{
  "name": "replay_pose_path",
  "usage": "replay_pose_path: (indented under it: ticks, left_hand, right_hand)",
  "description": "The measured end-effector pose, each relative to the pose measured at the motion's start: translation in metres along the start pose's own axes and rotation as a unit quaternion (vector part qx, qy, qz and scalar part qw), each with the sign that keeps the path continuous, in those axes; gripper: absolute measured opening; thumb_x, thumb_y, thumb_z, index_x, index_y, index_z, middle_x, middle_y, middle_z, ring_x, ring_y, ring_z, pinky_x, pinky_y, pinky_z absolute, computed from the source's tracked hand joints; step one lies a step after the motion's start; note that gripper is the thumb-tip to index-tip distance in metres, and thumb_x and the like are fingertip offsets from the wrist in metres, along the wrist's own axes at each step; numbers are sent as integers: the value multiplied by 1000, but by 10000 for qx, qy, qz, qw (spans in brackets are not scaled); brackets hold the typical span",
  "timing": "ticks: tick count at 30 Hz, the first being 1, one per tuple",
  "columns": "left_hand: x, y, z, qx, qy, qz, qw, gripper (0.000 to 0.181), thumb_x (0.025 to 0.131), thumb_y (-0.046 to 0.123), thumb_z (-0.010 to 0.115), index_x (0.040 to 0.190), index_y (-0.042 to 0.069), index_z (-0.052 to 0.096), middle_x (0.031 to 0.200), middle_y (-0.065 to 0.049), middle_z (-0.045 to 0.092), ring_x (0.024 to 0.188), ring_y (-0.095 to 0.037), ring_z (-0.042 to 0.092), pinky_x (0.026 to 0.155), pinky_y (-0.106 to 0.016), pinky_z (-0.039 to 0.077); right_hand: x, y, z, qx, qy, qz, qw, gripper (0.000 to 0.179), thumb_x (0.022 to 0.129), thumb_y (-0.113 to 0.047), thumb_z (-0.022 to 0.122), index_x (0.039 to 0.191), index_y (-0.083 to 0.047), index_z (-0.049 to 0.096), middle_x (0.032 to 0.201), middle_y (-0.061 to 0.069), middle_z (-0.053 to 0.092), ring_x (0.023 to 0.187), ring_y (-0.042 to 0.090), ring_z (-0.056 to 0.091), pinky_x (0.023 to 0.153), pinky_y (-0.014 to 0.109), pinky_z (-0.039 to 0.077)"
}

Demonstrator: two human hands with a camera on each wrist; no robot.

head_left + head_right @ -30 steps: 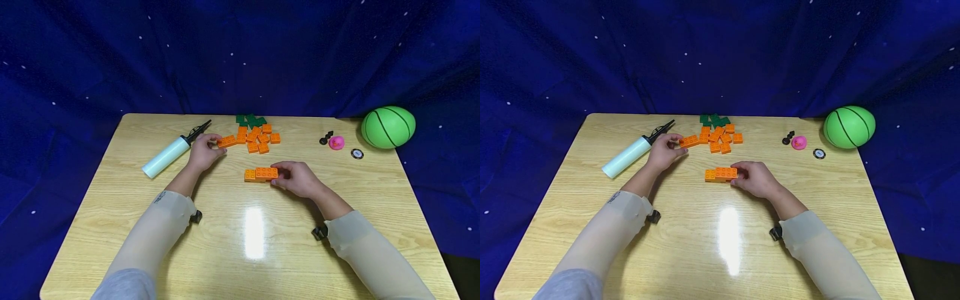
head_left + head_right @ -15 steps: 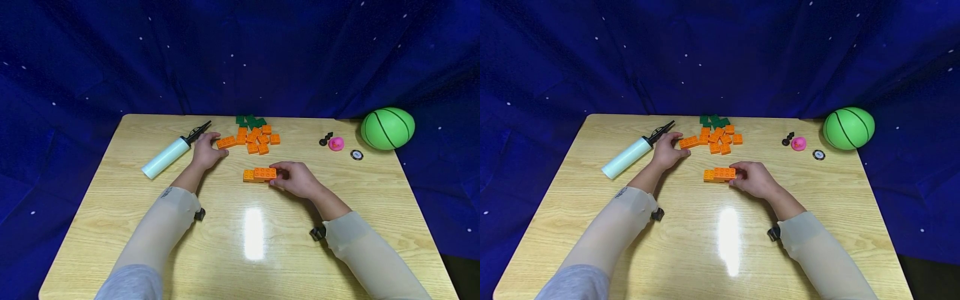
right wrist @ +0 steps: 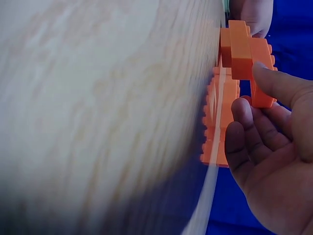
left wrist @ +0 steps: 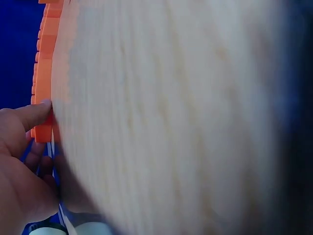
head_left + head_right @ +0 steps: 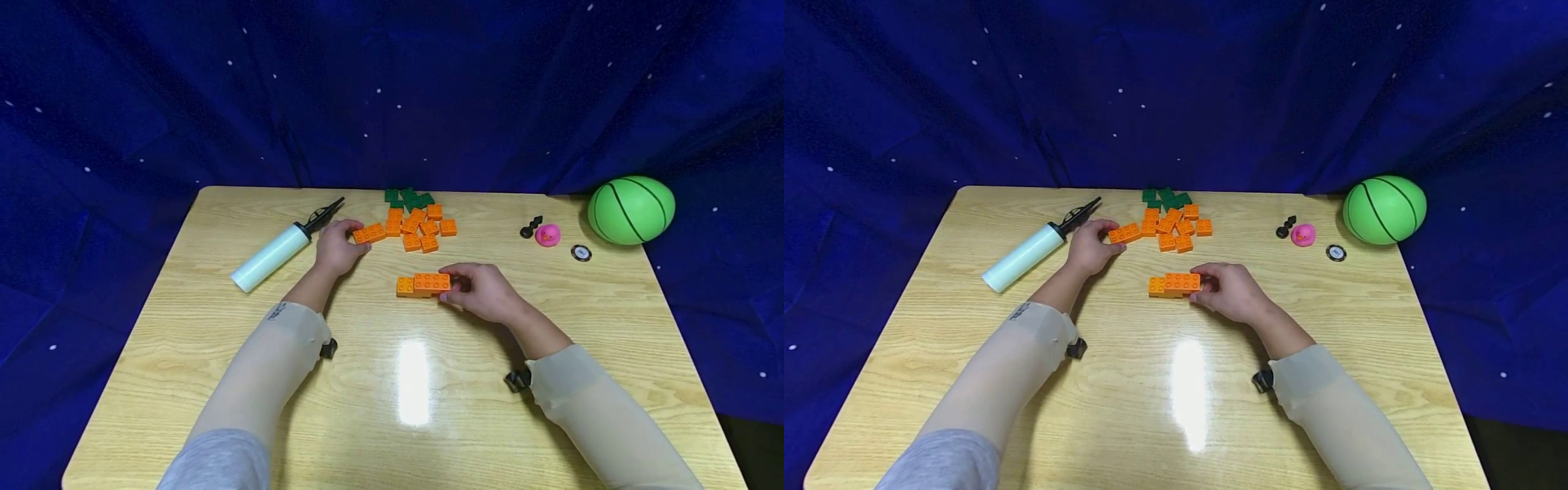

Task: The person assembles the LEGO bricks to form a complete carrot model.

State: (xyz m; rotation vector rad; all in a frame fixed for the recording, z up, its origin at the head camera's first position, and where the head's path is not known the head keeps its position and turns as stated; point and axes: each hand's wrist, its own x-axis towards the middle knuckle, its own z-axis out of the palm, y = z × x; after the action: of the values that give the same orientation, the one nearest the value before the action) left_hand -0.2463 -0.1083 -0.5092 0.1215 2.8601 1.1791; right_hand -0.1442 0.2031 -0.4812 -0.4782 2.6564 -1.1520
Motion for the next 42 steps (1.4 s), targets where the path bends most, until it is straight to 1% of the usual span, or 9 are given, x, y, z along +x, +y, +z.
replay_pose_path:
  ticks: [2,3,9,13,18,23,31,37,42]
  left_hand:
    - [0,-2,0,-51,13,63,10000,44,91,24,82,130,11,69,126,-11,67,120,-31,56,116,-46,33]
    - [-1,-3,0,-100,25,84,9999,43,90,24,83,129,10,70,126,-10,67,119,-30,56,115,-45,34]
    - [-5,-6,-2,-513,156,81,9985,42,88,23,86,125,9,72,121,-10,67,110,-28,59,99,-43,48]
    - [-8,-6,-3,-666,149,64,9976,42,88,22,86,124,9,72,121,-9,67,109,-27,59,99,-41,49]
    - [-13,-5,-4,-735,138,32,9972,40,88,23,86,123,10,72,118,-8,65,106,-27,58,98,-41,49]
    - [-18,-4,-6,-823,153,74,9965,39,87,22,86,122,10,72,119,-8,65,105,-26,58,96,-40,49]
    - [-26,-2,-9,-753,99,253,9968,37,88,21,86,121,10,72,120,-8,67,103,-27,60,95,-40,51]
    - [-34,1,-10,-749,23,322,9967,35,89,21,85,121,11,72,120,-6,65,102,-26,59,93,-40,51]
    - [-43,5,-9,-816,-36,542,9952,34,90,20,84,120,12,72,120,-6,65,101,-26,57,92,-40,50]
  right_hand:
    - [0,0,0,10,-4,0,10000,45,91,-15,82,132,-5,69,93,2,69,79,17,63,69,32,55]
    - [0,0,0,11,-5,2,10000,45,91,-15,82,132,-5,69,93,2,69,79,17,63,69,32,55]
    - [0,1,-1,23,-6,19,10000,45,91,-16,82,132,-5,69,93,2,69,79,17,63,70,32,55]
    - [-1,1,-1,47,0,10,10000,45,91,-16,82,132,-4,69,93,2,70,79,18,63,69,32,55]
    - [-2,1,-1,42,10,-5,10000,45,91,-16,82,132,-4,69,92,2,70,78,18,63,69,32,55]
    - [-1,1,-1,49,16,-9,10000,45,91,-16,82,132,-4,69,91,2,70,78,18,63,68,32,54]
    - [-2,2,-1,29,8,-53,10000,45,91,-16,82,132,-4,68,91,1,70,77,18,62,66,31,54]
    - [-2,2,0,32,-8,-50,10000,45,91,-16,82,133,-5,68,90,1,70,76,17,62,65,30,53]
    - [-2,2,0,-6,-10,-53,10000,45,92,-16,81,133,-5,68,90,0,69,76,17,61,66,31,53]
